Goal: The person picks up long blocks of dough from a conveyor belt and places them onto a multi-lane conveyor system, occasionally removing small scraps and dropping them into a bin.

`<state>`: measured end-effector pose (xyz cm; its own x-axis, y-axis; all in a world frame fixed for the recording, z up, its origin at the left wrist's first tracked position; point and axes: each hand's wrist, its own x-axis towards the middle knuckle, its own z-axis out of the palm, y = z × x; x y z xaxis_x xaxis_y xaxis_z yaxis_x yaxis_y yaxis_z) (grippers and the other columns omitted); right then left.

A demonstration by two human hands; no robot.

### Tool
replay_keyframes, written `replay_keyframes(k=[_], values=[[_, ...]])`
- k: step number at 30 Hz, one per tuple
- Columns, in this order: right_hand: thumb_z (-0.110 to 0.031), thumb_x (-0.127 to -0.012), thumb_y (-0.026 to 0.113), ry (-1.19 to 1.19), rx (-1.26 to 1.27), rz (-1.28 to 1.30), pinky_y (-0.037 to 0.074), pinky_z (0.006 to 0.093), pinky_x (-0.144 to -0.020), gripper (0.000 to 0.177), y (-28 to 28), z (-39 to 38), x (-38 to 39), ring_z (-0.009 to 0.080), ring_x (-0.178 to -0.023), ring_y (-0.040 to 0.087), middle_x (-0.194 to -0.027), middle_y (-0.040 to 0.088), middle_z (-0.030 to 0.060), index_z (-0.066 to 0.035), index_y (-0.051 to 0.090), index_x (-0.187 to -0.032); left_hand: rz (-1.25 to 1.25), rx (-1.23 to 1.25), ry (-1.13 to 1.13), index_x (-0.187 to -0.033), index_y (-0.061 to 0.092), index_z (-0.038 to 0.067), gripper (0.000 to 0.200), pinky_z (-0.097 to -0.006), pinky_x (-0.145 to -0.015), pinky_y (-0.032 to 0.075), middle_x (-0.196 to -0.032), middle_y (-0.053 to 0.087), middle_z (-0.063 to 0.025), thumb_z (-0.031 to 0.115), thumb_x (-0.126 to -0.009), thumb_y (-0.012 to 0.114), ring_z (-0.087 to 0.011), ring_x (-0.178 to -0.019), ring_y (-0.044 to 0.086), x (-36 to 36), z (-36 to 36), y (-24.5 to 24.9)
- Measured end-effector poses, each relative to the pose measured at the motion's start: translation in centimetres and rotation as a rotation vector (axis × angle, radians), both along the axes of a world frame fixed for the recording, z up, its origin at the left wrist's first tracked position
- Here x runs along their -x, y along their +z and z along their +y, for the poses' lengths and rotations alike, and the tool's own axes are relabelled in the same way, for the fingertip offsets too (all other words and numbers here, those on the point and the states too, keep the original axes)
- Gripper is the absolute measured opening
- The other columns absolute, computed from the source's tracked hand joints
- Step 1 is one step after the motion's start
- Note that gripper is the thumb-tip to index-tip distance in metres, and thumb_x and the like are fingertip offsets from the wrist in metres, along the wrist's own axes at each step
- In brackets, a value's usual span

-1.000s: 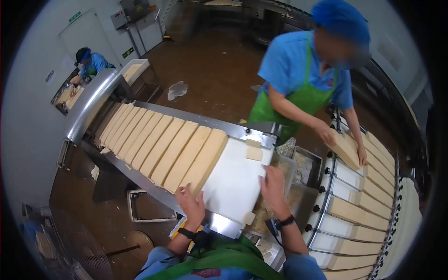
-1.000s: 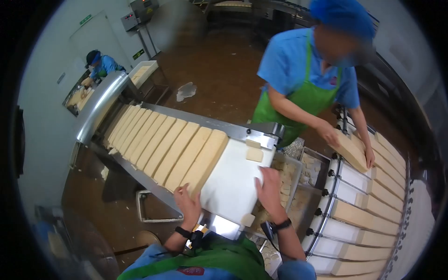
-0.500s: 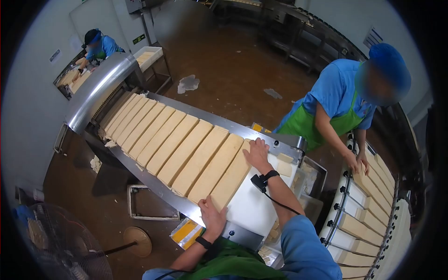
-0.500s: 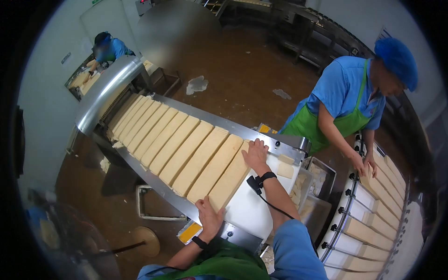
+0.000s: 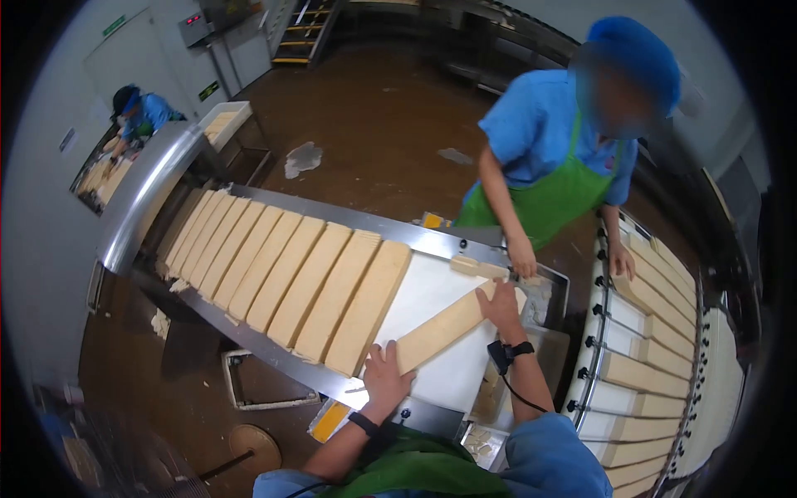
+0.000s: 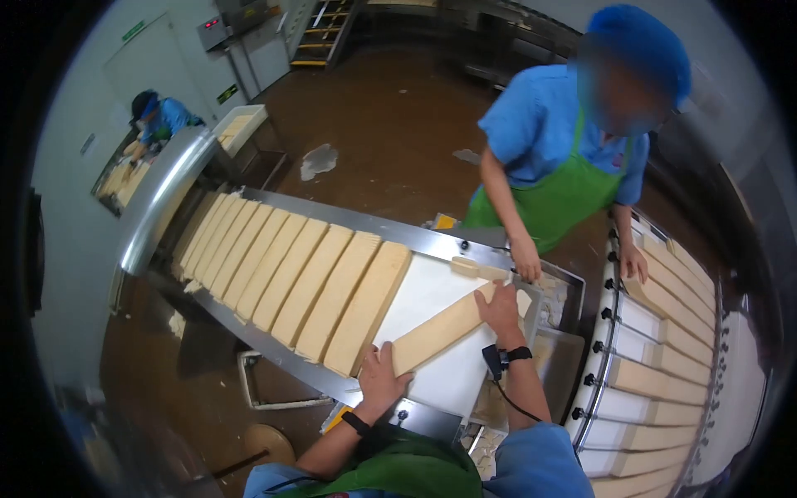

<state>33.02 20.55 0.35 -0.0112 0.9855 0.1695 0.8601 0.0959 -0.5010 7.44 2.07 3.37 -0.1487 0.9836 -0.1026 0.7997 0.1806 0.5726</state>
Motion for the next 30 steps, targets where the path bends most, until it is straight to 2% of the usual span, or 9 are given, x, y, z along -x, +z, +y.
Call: replay_keyframes(k=[1, 4, 10, 12, 15, 22, 25, 28, 30], values=[[-0.036, -0.083, 0.071, 0.002, -0.023, -0.053, 0.046, 0.0477, -0.09, 0.052, 0.2, -0.8, 0.0, 0.0406, -0.102, 0.056, -0.102, 0.061, 0.0279, 0.007, 0.059, -0.109, 0.046, 0.144, 0.003, -0.138, 0.04, 0.008, 0.087, -0.0493, -0.091, 0.047, -0.133, 0.04, -0.0287, 0.026, -0.066, 0.086, -0.0449, -0.116, 0.05, -0.2, 0.4, 0.5], [-0.036, -0.084, 0.07, 0.009, -0.061, -0.021, 0.045, 0.0484, -0.088, 0.049, 0.0, -2.9, 0.5, 0.0408, -0.098, 0.056, -0.099, 0.06, 0.026, 0.006, 0.059, -0.106, 0.073, 0.134, -0.001, -0.139, 0.04, 0.01, 0.088, -0.0505, -0.095, 0.045, -0.136, 0.04, -0.0288, 0.025, -0.065, 0.086, -0.0456, -0.119, 0.049, -0.4, 0.7, -1.9], [-0.035, -0.084, 0.069, -0.262, -0.026, 0.198, 0.044, 0.0492, -0.088, 0.051, 1.7, -10.5, -0.5, 0.0411, -0.102, 0.052, -0.109, 0.055, 0.0252, 0.004, 0.055, -0.114, 0.064, -0.165, 0.009, -0.129, 0.05, 0.008, 0.072, -0.0509, -0.094, 0.041, -0.124, 0.046, -0.0237, 0.011, -0.064, 0.079, -0.0443, -0.109, 0.049, -2.6, -1.5, -0.9], [-0.032, -0.083, 0.07, -0.346, -0.23, 0.202, 0.044, 0.0495, -0.09, 0.055, 2.9, -13.7, -3.0, 0.0419, -0.104, 0.051, -0.11, 0.055, 0.025, 0.005, 0.053, -0.121, -0.023, -0.216, -0.043, -0.128, 0.052, 0.007, 0.068, -0.0503, -0.096, 0.04, -0.126, 0.044, -0.0231, 0.009, -0.066, 0.077, -0.0441, -0.112, 0.047, -4.6, -1.9, -0.4], [-0.028, -0.082, 0.071, -0.57, -0.376, 0.189, 0.044, 0.0501, -0.092, 0.058, 5.2, -18.3, -8.7, 0.0429, -0.104, 0.052, -0.111, 0.055, 0.0253, 0.005, 0.051, -0.125, -0.115, -0.43, -0.218, -0.129, 0.053, 0.007, 0.066, -0.0489, -0.099, 0.039, -0.128, 0.043, -0.0231, 0.004, -0.066, 0.074, -0.0438, -0.116, 0.045, -9.7, -1.2, -0.8], [-0.023, -0.084, 0.07, -0.969, -0.594, 0.166, 0.046, 0.0463, -0.093, 0.05, 8.2, -27.2, -26.6, 0.0416, -0.106, 0.056, -0.115, 0.058, 0.0245, 0.004, 0.053, -0.122, -0.121, -0.455, -0.713, -0.134, 0.051, 0.008, 0.073, -0.0473, -0.096, 0.041, -0.132, 0.042, -0.0231, 0.0, -0.064, 0.07, -0.0439, -0.115, 0.045, -26.4, -1.2, 5.6], [-0.028, -0.086, 0.068, -1.048, -0.571, 0.081, 0.047, 0.0458, -0.093, 0.053, 7.3, -29.5, -34.1, 0.0414, -0.107, 0.058, -0.117, 0.059, 0.0247, 0.004, 0.053, -0.125, -0.07, -0.342, -0.874, -0.137, 0.048, 0.01, 0.076, -0.0483, -0.092, 0.044, -0.131, 0.042, -0.0221, 0.006, -0.067, 0.076, -0.0432, -0.11, 0.048, -32.7, -2.0, 8.3], [-0.033, -0.087, 0.066, -1.042, -0.233, -0.011, 0.048, 0.0445, -0.092, 0.056, 7.0, -31.0, -38.8, 0.0416, -0.109, 0.058, -0.116, 0.06, 0.0264, 0.005, 0.053, -0.127, -0.042, -0.163, -1.004, -0.14, 0.044, 0.011, 0.079, -0.0487, -0.092, 0.044, -0.131, 0.042, -0.0216, 0.014, -0.071, 0.081, -0.0425, -0.109, 0.05, -36.9, -2.3, 10.7], [-0.04, -0.088, 0.064, -1.07, 0.092, -0.1, 0.042, 0.051, -0.097, 0.061, 6.9, -31.1, -40.3, 0.0399, -0.112, 0.058, -0.12, 0.06, 0.0249, 0.004, 0.053, -0.128, -0.04, -0.064, -1.075, -0.142, 0.041, 0.011, 0.079, -0.0484, -0.091, 0.045, -0.13, 0.042, -0.022, 0.018, -0.074, 0.08, -0.0428, -0.106, 0.052, -38.9, -2.2, 10.8]])
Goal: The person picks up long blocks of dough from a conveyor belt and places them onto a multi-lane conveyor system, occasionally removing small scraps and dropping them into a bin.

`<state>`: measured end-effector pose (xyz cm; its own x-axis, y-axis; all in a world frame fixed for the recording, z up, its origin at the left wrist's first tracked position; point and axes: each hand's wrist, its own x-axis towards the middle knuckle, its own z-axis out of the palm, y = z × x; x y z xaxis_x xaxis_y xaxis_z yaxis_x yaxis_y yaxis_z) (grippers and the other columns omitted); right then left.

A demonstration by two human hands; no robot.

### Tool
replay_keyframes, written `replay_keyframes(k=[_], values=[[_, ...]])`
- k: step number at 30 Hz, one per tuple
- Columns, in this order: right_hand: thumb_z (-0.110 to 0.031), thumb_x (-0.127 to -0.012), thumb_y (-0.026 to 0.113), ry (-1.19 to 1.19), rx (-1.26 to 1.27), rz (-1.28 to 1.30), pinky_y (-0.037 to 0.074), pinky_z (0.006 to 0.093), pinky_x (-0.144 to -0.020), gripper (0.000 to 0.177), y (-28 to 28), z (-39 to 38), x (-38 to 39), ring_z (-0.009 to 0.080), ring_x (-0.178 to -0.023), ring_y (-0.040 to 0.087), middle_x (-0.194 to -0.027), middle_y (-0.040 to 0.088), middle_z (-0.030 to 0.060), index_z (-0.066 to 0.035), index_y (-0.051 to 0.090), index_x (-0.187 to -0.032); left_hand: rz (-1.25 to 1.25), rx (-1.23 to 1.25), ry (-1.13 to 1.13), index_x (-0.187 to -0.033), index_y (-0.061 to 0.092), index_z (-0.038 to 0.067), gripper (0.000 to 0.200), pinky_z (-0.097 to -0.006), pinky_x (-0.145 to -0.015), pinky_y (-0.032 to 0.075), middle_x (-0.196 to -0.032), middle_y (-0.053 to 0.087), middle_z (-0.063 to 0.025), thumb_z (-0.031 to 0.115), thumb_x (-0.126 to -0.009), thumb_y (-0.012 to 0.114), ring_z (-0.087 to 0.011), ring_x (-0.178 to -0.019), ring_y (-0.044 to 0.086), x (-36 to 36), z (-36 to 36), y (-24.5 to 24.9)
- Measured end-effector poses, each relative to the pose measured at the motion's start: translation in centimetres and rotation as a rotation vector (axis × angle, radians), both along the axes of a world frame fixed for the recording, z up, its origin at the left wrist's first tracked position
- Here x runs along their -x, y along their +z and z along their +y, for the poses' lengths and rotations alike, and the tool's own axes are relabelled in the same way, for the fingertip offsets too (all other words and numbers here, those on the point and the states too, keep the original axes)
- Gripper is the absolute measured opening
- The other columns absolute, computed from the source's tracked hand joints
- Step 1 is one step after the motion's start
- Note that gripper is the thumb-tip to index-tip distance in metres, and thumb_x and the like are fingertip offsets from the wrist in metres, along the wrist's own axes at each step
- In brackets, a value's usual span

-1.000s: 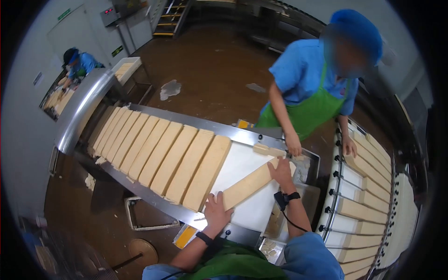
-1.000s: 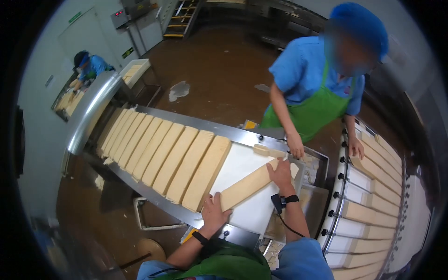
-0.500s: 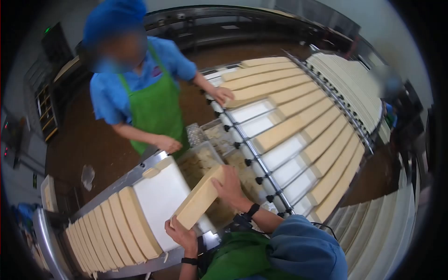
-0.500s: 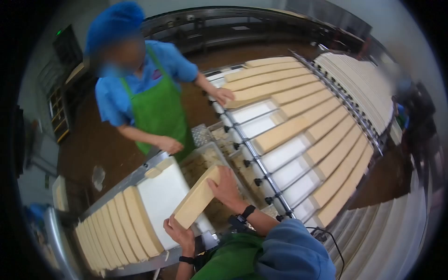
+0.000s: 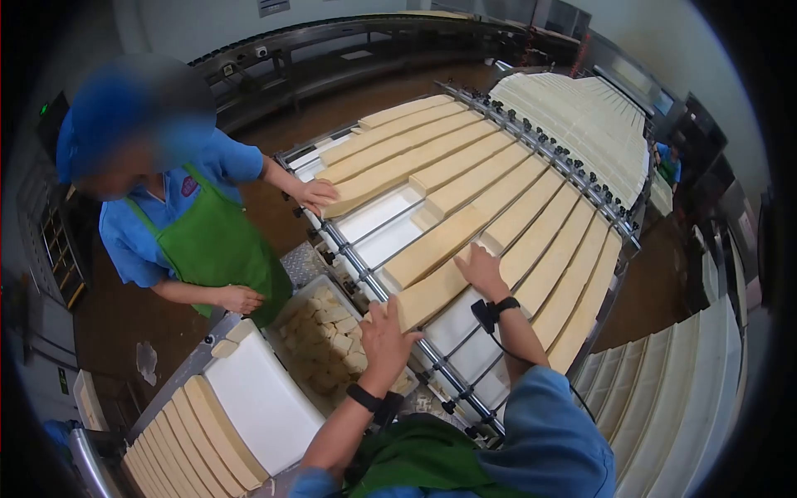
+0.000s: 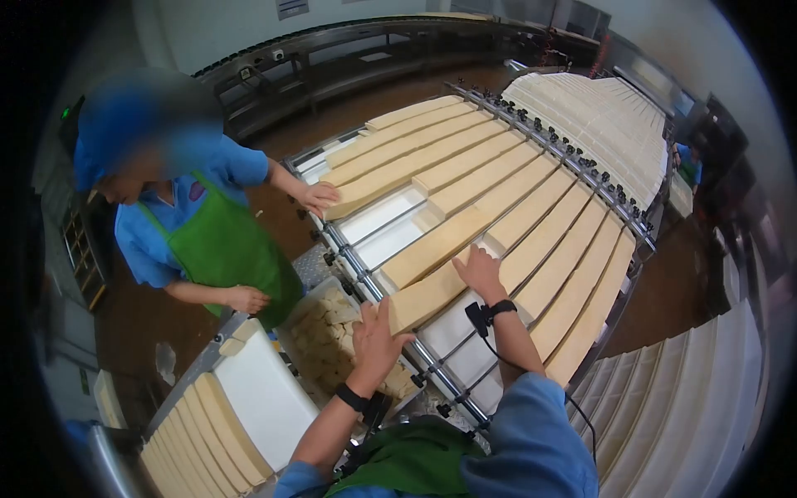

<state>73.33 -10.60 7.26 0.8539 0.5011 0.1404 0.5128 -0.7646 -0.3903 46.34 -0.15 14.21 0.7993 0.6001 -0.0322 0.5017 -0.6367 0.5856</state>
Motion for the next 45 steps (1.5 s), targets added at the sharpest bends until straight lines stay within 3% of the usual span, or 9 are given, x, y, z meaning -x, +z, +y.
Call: replay_keyframes(k=[5, 13, 20, 30, 32, 35, 37, 41, 45], values=[[-0.043, -0.086, 0.066, -0.018, 0.292, -0.214, 0.03, 0.057, -0.105, 0.064, 0.1, 0.1, -0.1, 0.0373, -0.123, 0.048, -0.128, 0.055, 0.0218, 0.002, 0.053, -0.13, -0.237, 0.193, 0.231, -0.138, 0.045, 0.009, 0.069, -0.0484, -0.092, 0.045, -0.123, 0.044, -0.021, 0.021, -0.078, 0.078, -0.0411, -0.108, 0.053, -3.8, 0.2, -3.6], [-0.035, -0.089, 0.064, 0.494, -0.206, 0.021, 0.019, 0.0583, -0.113, 0.069, -1.0, 1.3, 11.9, 0.0416, -0.138, 0.029, -0.144, 0.038, 0.0243, -0.005, 0.04, -0.146, -0.391, 0.315, 0.398, -0.122, 0.061, 0.007, 0.046, -0.0396, -0.093, 0.047, -0.108, 0.055, -0.0175, 0.007, -0.076, 0.067, -0.0351, -0.105, 0.057, -4.9, 0.0, -8.5], [-0.037, -0.09, 0.06, 0.429, 0.16, -0.142, 0.013, 0.0674, -0.112, 0.073, -2.1, 2.3, 12.8, 0.04, -0.146, 0.019, -0.153, 0.03, 0.021, -0.015, 0.031, -0.153, -0.454, 0.42, 0.385, -0.123, 0.06, 0.006, 0.047, -0.0408, -0.097, 0.046, -0.116, 0.057, -0.0207, 0.0, -0.076, 0.059, -0.0383, -0.109, 0.057, -2.2, 1.2, -8.5], [-0.023, -0.089, 0.06, 0.387, 0.189, -0.362, 0.014, 0.0646, -0.114, 0.065, -1.3, 4.7, 15.2, 0.0413, -0.144, 0.024, -0.152, 0.032, 0.024, -0.005, 0.037, -0.147, -0.611, 0.276, 0.6, -0.124, 0.058, 0.006, 0.039, -0.0355, -0.083, 0.053, -0.114, 0.059, -0.0144, 0.001, -0.086, 0.063, -0.0285, -0.095, 0.065, 21.5, 4.0, -7.0], [-0.015, -0.087, 0.061, 0.668, -0.084, -0.307, 0.021, 0.0585, -0.113, 0.06, 0.6, 7.6, 19.0, 0.0414, -0.138, 0.032, -0.147, 0.039, 0.0239, -0.004, 0.042, -0.143, -0.615, 0.116, 0.917, -0.119, 0.06, 0.004, 0.032, -0.0326, -0.071, 0.052, -0.11, 0.06, -0.0147, -0.001, -0.088, 0.06, -0.0256, -0.08, 0.063, 27.6, 3.3, -7.5], [-0.003, -0.083, 0.061, 1.074, -0.327, -0.121, 0.034, 0.0492, -0.106, 0.053, 3.4, 11.8, 27.5, 0.0401, -0.125, 0.045, -0.134, 0.049, 0.0231, -0.002, 0.049, -0.135, -0.582, -0.3, 1.37, -0.118, 0.056, -0.002, 0.03, -0.0342, -0.085, 0.047, -0.107, 0.054, -0.0174, 0.003, -0.088, 0.058, -0.0283, -0.095, 0.055, 36.0, 1.4, -9.9], [0.0, -0.081, 0.06, 1.315, -0.399, 0.131, 0.04, 0.0461, -0.102, 0.05, 4.9, 14.5, 35.1, 0.0395, -0.117, 0.051, -0.126, 0.055, 0.0225, 0.0, 0.053, -0.13, -0.597, -0.076, 1.738, -0.125, 0.051, -0.002, 0.04, -0.0404, -0.093, 0.043, -0.118, 0.045, -0.0212, 0.008, -0.087, 0.061, -0.0342, -0.101, 0.053, 39.7, -0.1, -9.5], [-0.003, -0.083, 0.061, 1.693, -0.378, 0.395, 0.04, 0.0464, -0.102, 0.05, 4.2, 20.3, 49.3, 0.0405, -0.116, 0.05, -0.124, 0.054, 0.0233, 0.002, 0.05, -0.132, -0.114, -0.249, 1.673, -0.13, 0.045, -0.004, 0.058, -0.0433, -0.092, 0.044, -0.122, 0.037, -0.0254, 0.019, -0.083, 0.072, -0.0365, -0.103, 0.05, 45.6, -1.8, -15.0], [-0.007, -0.084, 0.062, 1.678, -0.351, 0.246, 0.041, 0.0457, -0.102, 0.05, -1.0, 28.0, 57.7, 0.0405, -0.117, 0.049, -0.123, 0.053, 0.0251, 0.007, 0.048, -0.13, -0.256, -0.063, 1.52, -0.134, 0.042, -0.005, 0.07, -0.0481, -0.093, 0.046, -0.126, 0.036, -0.0281, 0.017, -0.077, 0.077, -0.0482, -0.111, 0.049, 45.8, -0.7, -13.6]])
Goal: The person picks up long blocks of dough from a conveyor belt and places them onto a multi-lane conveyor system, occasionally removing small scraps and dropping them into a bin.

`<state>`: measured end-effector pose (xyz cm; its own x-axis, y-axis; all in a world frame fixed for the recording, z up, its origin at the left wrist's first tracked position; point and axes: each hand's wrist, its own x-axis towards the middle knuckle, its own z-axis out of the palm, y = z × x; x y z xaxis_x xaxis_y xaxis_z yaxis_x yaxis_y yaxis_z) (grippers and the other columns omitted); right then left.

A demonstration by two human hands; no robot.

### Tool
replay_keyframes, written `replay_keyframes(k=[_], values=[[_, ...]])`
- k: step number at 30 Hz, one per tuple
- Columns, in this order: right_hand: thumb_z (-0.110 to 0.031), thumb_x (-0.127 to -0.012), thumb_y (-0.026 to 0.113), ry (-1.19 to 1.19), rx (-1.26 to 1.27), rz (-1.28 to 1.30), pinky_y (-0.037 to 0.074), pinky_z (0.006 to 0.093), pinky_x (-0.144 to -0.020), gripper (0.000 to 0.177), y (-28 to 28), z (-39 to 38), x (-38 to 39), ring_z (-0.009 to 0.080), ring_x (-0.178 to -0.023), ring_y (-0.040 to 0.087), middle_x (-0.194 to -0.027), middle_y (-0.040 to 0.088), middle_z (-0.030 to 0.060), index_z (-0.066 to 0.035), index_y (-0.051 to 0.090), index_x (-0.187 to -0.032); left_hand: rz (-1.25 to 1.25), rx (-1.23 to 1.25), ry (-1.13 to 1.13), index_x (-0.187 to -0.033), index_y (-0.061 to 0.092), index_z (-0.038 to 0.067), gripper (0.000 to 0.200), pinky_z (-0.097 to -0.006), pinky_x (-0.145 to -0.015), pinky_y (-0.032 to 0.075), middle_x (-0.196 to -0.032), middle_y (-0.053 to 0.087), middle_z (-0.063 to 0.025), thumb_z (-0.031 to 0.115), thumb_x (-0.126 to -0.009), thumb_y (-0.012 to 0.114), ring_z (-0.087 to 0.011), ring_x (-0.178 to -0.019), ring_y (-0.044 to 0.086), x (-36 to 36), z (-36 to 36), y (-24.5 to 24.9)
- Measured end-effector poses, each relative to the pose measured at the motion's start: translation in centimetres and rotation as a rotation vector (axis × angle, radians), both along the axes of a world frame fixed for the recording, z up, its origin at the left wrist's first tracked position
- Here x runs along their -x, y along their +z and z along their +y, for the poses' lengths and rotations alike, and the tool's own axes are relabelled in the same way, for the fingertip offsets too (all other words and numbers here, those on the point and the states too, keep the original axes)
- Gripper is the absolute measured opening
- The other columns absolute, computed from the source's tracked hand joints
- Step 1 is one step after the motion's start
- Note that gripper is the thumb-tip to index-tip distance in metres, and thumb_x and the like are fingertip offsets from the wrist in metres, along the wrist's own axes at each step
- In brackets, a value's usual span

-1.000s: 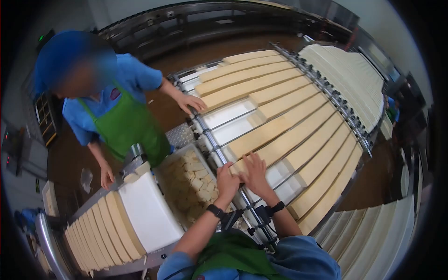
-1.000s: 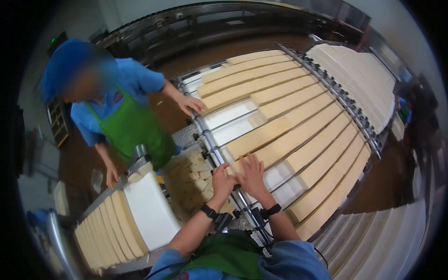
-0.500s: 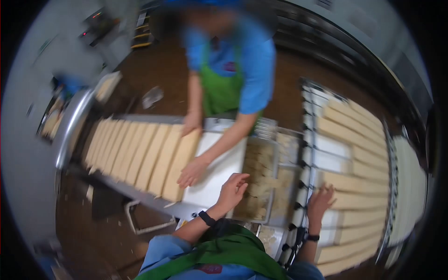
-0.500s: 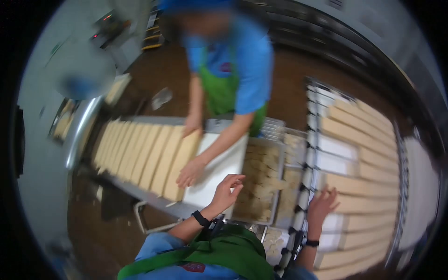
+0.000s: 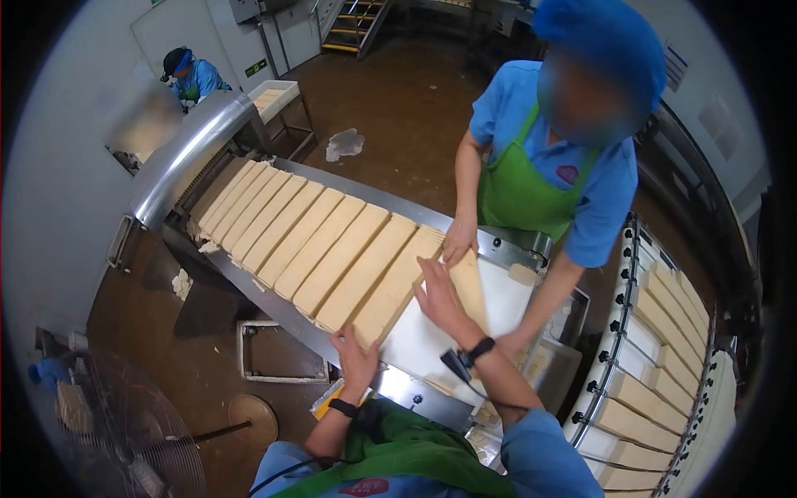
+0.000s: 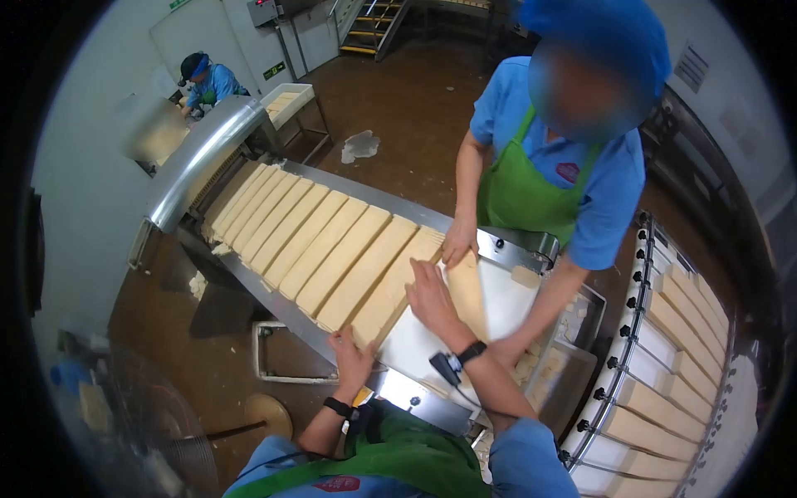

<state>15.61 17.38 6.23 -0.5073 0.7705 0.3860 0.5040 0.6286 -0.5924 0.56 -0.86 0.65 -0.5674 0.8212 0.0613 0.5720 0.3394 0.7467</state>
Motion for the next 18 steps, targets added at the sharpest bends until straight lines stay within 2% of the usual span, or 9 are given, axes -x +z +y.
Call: replay_keyframes(k=[2, 5, 8, 14, 18], values=[[-0.012, -0.085, 0.063, -0.105, -0.066, -0.114, 0.043, 0.0448, -0.098, 0.044, -2.4, 4.1, 2.0, 0.0388, -0.111, 0.052, -0.117, 0.056, 0.0237, 0.008, 0.054, -0.123, 0.016, 0.031, -0.013, -0.133, 0.042, -0.005, 0.073, -0.0472, -0.092, 0.047, -0.123, 0.037, -0.027, 0.017, -0.075, 0.079, -0.0468, -0.11, 0.051, -0.2, 0.7, 0.0], [-0.015, -0.081, 0.066, -0.27, 0.002, -0.378, 0.043, 0.046, -0.094, 0.04, -4.8, 9.0, 2.6, 0.0361, -0.108, 0.051, -0.114, 0.055, 0.0206, 0.006, 0.059, -0.114, -0.035, 0.071, -0.022, -0.134, 0.04, -0.005, 0.077, -0.0469, -0.092, 0.047, -0.122, 0.038, -0.0263, 0.016, -0.072, 0.081, -0.0459, -0.109, 0.051, -0.2, 1.1, 0.9], [-0.022, -0.08, 0.069, -0.327, 0.069, -0.553, 0.041, 0.0478, -0.093, 0.04, -5.3, 11.0, 2.6, 0.0335, -0.11, 0.049, -0.114, 0.054, 0.0175, 0.004, 0.062, -0.109, -0.049, 0.092, -0.044, -0.136, 0.037, -0.005, 0.082, -0.0465, -0.092, 0.047, -0.121, 0.038, -0.0257, 0.016, -0.071, 0.082, -0.0453, -0.109, 0.051, -0.1, 1.4, 0.5], [-0.035, -0.078, 0.071, -0.351, 0.175, -0.56, 0.038, 0.0504, -0.093, 0.051, -5.4, 11.5, 3.3, 0.0311, -0.116, 0.046, -0.117, 0.053, 0.0165, -0.001, 0.064, -0.114, -0.025, 0.202, -0.088, -0.137, 0.036, -0.003, 0.084, -0.0494, -0.09, 0.047, -0.125, 0.039, -0.0266, 0.018, -0.071, 0.082, -0.0453, -0.109, 0.052, -0.6, 2.1, 0.9], [-0.037, -0.077, 0.071, -0.338, 0.145, -0.476, 0.041, 0.0493, -0.091, 0.053, -7.1, 11.0, 2.0, 0.032, -0.111, 0.053, -0.114, 0.059, 0.018, 0.0, 0.064, -0.114, 0.009, 0.247, -0.115, -0.138, 0.037, 0.0, 0.083, -0.0505, -0.088, 0.047, -0.125, 0.039, -0.0267, 0.018, -0.071, 0.082, -0.046, -0.107, 0.053, -0.9, 3.0, 1.7]])
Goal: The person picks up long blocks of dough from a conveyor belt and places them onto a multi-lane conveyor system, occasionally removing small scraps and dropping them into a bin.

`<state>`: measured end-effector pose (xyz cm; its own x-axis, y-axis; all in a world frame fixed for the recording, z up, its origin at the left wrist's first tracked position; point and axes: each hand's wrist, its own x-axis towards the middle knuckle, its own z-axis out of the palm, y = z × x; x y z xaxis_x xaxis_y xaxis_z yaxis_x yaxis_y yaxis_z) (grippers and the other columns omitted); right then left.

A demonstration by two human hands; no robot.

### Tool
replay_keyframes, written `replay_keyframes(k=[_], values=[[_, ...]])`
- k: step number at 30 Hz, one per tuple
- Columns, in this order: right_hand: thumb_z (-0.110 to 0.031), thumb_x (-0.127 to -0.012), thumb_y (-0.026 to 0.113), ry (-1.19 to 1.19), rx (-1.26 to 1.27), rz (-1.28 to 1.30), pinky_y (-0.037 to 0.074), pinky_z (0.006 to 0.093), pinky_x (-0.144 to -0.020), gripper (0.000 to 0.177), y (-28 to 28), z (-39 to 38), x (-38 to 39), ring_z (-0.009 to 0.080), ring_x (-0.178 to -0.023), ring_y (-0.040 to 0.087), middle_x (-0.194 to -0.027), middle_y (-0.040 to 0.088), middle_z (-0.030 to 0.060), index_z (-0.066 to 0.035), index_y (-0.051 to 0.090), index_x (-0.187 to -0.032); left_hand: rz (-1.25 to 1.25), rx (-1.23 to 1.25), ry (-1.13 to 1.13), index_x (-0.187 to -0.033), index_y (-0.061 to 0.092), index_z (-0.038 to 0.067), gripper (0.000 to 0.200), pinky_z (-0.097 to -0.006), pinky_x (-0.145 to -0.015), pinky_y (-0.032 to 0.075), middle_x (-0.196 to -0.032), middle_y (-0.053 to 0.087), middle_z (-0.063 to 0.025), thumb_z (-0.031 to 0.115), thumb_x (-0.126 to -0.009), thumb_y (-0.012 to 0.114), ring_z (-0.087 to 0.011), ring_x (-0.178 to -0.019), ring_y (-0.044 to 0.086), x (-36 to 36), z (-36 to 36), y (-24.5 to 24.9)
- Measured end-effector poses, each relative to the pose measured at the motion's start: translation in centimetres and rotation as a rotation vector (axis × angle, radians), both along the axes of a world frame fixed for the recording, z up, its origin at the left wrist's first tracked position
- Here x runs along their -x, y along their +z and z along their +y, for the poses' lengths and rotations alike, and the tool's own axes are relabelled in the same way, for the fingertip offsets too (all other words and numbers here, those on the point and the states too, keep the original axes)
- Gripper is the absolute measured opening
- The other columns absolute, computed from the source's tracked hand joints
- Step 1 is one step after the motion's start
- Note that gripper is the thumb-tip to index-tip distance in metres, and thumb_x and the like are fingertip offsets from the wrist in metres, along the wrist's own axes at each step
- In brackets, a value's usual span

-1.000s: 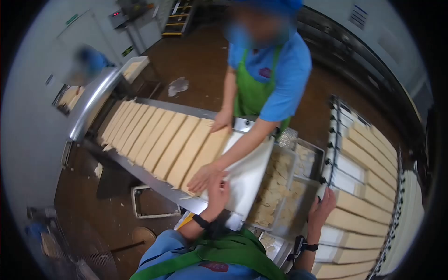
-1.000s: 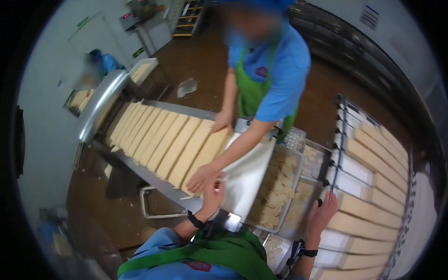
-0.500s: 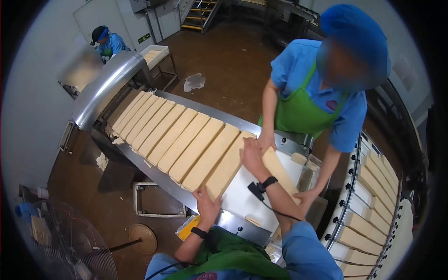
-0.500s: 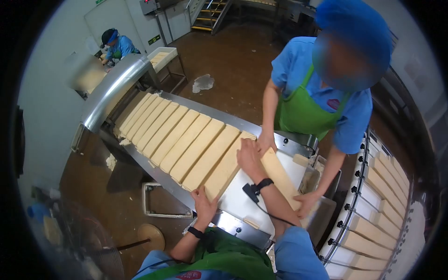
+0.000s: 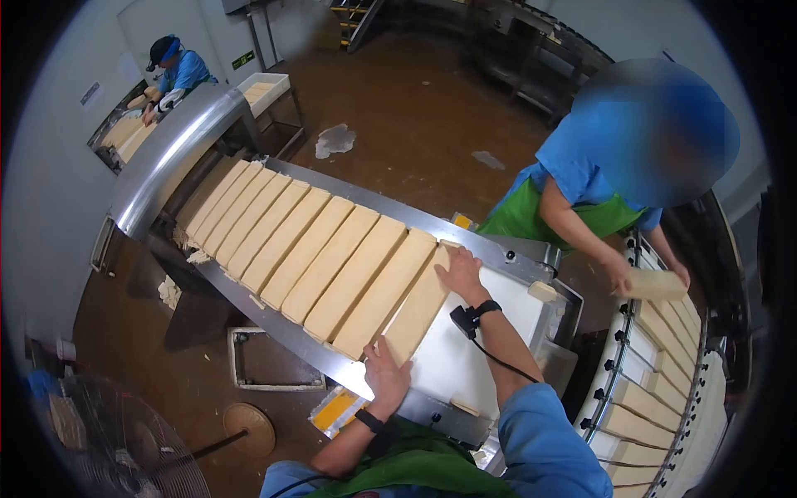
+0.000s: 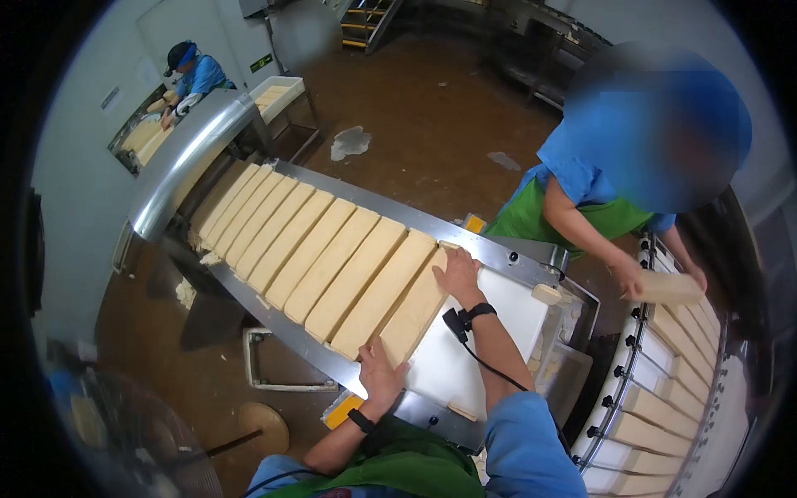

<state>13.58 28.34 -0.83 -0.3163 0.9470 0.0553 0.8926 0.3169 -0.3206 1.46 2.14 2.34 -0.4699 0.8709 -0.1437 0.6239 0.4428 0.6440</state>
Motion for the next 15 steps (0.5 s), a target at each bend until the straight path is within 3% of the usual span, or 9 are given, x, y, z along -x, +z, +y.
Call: replay_keyframes(k=[4, 6, 10, 11, 14, 15], values=[[-0.037, -0.075, 0.073, 0.007, -0.123, 0.165, 0.047, 0.047, -0.09, 0.051, -1.0, -2.0, -6.8, 0.0376, -0.099, 0.061, -0.098, 0.066, 0.0203, 0.002, 0.066, -0.106, 0.07, 0.054, -0.091, -0.135, 0.042, 0.005, 0.081, -0.0486, -0.087, 0.048, -0.122, 0.045, -0.024, 0.021, -0.068, 0.084, -0.0429, -0.108, 0.054, -0.3, 0.6, 0.6], [-0.037, -0.075, 0.074, -0.173, -0.088, 0.238, 0.047, 0.0451, -0.093, 0.05, -0.1, -4.9, -10.9, 0.0396, -0.099, 0.061, -0.1, 0.066, 0.0238, 0.006, 0.066, -0.101, 0.036, 0.06, -0.22, -0.133, 0.045, 0.006, 0.079, -0.0488, -0.086, 0.049, -0.121, 0.047, -0.0231, 0.02, -0.067, 0.085, -0.0428, -0.106, 0.055, -0.7, 1.2, 0.7], [-0.039, -0.08, 0.072, -0.407, -0.13, 0.062, 0.045, 0.0491, -0.09, 0.052, 1.7, -10.4, -16.8, 0.0425, -0.097, 0.057, -0.092, 0.062, 0.026, 0.008, 0.062, -0.099, 0.048, -0.048, -0.511, -0.137, 0.045, 0.01, 0.083, -0.0509, -0.083, 0.05, -0.122, 0.049, -0.0221, 0.025, -0.066, 0.085, -0.0413, -0.101, 0.058, -1.5, 2.4, 0.3], [-0.038, -0.081, 0.072, -0.457, -0.102, 0.012, 0.045, 0.0495, -0.089, 0.051, 2.3, -11.5, -17.9, 0.0431, -0.095, 0.057, -0.09, 0.061, 0.0258, 0.008, 0.061, -0.098, 0.109, -0.005, -0.522, -0.139, 0.044, 0.012, 0.085, -0.0522, -0.085, 0.049, -0.126, 0.048, -0.0226, 0.029, -0.066, 0.084, -0.0411, -0.104, 0.057, -1.7, 2.7, 0.4], [-0.037, -0.084, 0.07, -0.411, -0.396, 0.062, 0.045, 0.0497, -0.087, 0.046, 0.3, -12.8, -19.3, 0.043, -0.093, 0.056, -0.096, 0.059, 0.0259, 0.004, 0.061, -0.101, 0.271, 0.207, -0.532, -0.149, 0.036, 0.022, 0.098, -0.0575, -0.093, 0.045, -0.139, 0.042, -0.0265, 0.042, -0.064, 0.083, -0.0411, -0.12, 0.052, -2.7, 3.5, 1.4], [-0.039, -0.085, 0.069, -0.484, -0.27, 0.154, 0.046, 0.0491, -0.087, 0.047, -1.5, -12.9, -19.2, 0.0419, -0.096, 0.056, -0.098, 0.06, 0.0248, 0.003, 0.06, -0.105, 0.225, 0.164, -0.556, -0.151, 0.031, 0.023, 0.104, -0.0577, -0.1, 0.041, -0.139, 0.041, -0.0273, 0.042, -0.063, 0.083, -0.0434, -0.126, 0.048, -2.3, 3.5, -0.8]])
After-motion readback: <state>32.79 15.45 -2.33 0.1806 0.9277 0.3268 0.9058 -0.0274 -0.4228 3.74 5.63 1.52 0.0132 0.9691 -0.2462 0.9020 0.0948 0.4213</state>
